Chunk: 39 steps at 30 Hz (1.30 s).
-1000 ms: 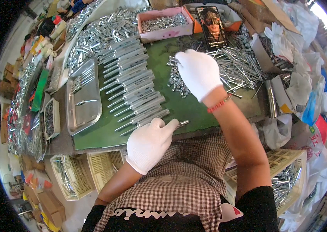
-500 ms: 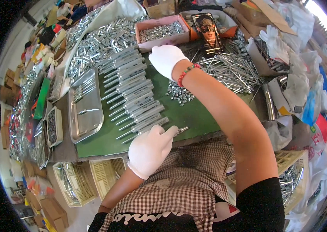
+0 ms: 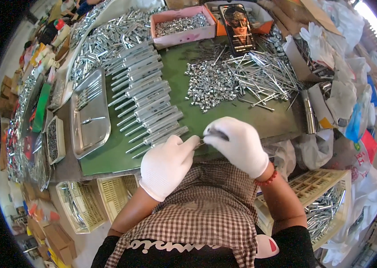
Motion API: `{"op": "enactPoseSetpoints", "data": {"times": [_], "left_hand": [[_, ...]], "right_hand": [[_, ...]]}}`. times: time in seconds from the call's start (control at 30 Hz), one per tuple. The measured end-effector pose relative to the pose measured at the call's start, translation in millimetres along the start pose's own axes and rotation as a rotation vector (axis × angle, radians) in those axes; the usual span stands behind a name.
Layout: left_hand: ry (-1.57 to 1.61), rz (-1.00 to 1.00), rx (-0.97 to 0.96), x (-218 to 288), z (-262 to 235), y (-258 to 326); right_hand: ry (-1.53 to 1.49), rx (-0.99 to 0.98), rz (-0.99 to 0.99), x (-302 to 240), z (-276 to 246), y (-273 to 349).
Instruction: Manually assembling small metal components by inserting pins into housings on a workbench.
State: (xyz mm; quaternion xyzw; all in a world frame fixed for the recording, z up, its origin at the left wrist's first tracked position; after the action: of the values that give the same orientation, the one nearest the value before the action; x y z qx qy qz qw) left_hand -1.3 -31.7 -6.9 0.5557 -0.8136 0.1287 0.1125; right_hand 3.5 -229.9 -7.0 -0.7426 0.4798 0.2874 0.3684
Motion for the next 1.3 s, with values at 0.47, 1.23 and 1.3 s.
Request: {"op": "enactPoseSetpoints", "data": {"times": [0.47, 1.23, 1.3], "left_hand": [[0.021, -0.023, -0.027, 1.3, -0.9, -0.1], [0.012, -0.014, -0.009, 0.1, 2.1, 1.5], [0.018, -0.009, -0.004, -1.1, 3.0, 0.3]], "right_hand": [[0.377, 0.195, -0.081, 16.3, 2.0, -19.9], [0.606, -0.025, -0.260, 27.4, 7.2, -9.4], [0.510, 0.015, -0.204, 25.0, 3.8, -10.2]]}}
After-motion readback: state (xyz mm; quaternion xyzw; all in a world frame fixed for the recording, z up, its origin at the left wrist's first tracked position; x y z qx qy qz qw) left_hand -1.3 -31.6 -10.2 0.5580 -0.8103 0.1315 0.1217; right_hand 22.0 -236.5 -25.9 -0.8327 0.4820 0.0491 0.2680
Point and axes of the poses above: each hand's wrist, its own y-axis away from the middle knuckle, its own z-axis out of the palm, x = y × z, the point moved 2 cm from there along -y, towards the middle knuckle, and after that the axes turned 12 degrees about -z, right-handed, at the moved point
